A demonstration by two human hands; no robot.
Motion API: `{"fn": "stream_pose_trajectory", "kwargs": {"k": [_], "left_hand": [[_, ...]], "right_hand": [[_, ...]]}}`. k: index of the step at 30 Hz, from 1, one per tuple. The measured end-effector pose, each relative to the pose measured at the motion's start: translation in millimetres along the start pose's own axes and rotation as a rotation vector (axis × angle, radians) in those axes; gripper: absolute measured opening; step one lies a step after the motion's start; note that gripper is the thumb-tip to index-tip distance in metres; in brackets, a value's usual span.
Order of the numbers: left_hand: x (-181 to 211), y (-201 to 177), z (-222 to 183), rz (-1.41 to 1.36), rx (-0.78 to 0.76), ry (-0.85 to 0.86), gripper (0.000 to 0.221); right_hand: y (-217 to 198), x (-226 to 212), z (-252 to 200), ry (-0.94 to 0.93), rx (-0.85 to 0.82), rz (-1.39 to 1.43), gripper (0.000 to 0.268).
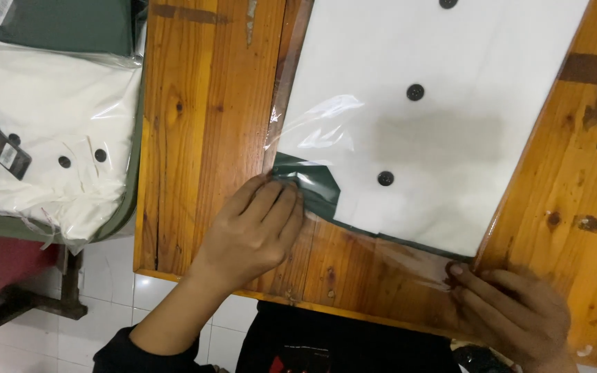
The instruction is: Packing folded shirts into plastic bags and organizing them in a basket.
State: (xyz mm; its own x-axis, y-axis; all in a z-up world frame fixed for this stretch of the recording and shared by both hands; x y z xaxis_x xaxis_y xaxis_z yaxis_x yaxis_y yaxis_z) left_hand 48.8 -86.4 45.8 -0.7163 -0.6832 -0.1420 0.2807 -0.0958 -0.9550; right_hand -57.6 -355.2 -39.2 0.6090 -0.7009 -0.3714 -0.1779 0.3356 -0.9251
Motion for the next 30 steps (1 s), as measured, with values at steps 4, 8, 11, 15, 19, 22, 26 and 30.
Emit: {"fn": "stream_pose_trajectory", "kwargs": {"k": [4, 8, 11, 15, 19, 22, 26, 30], "left_hand": [[-9.3, 3.6, -5.1, 0.056, 0.006, -0.052, 0.017], [-19.5, 19.3, -17.6, -0.190, -0.062, -0.094, 0.010], [-36.7, 24.4, -23.7, -0.507, -0.103, -0.124, 0.020], [-55.3, 35.7, -51.3, -0.965, -0.071, -0.185, 0.050], [-68.6, 31.7, -62.7, -1.010, 0.030, -0.308, 0.034], [-77.1, 37.4, -70.9, -0.828, -0.012, -0.446, 0.027], [-80.8, 50.7, -73.3, -0.760, -0.152, -0.578, 0.017], [-84.5, 64.2, -72.5, -0.796, -0.300, -0.652, 0.017]], "right_hand": [[-2.1, -0.1, -11.6, -0.004, 0.440, -0.083, 0.019], [-3.5, -4.9, -2.4, -0.037, 0.195, -0.053, 0.010], [33.0, 40.6, -51.9, 0.295, 0.089, 0.198, 0.014], [32.1, 60.0, -59.8, 0.630, 0.024, 0.463, 0.023], [-3.7, 7.4, -42.7, -0.019, 0.258, -0.039, 0.021], [-16.5, 32.3, -53.1, 0.173, 0.354, 0.003, 0.020], [-33.2, 24.8, -6.3, 0.124, 0.133, -0.126, 0.014], [-31.0, 35.2, 11.0, 0.280, 0.132, 0.120, 0.021]]}}
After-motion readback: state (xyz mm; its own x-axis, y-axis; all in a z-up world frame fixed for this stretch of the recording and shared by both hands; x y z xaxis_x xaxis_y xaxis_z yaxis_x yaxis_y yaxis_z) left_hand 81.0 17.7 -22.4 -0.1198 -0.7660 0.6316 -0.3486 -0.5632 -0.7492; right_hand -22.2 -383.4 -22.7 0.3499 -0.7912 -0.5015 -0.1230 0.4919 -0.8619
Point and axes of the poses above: each hand's wrist, its own z-axis towards the middle knuckle, its own y-axis out of the palm, x = y × z, the point moved 10 cm from there along z, towards the middle knuckle, and after that the axes turned 10 degrees about -x, right-handed, at the moved point
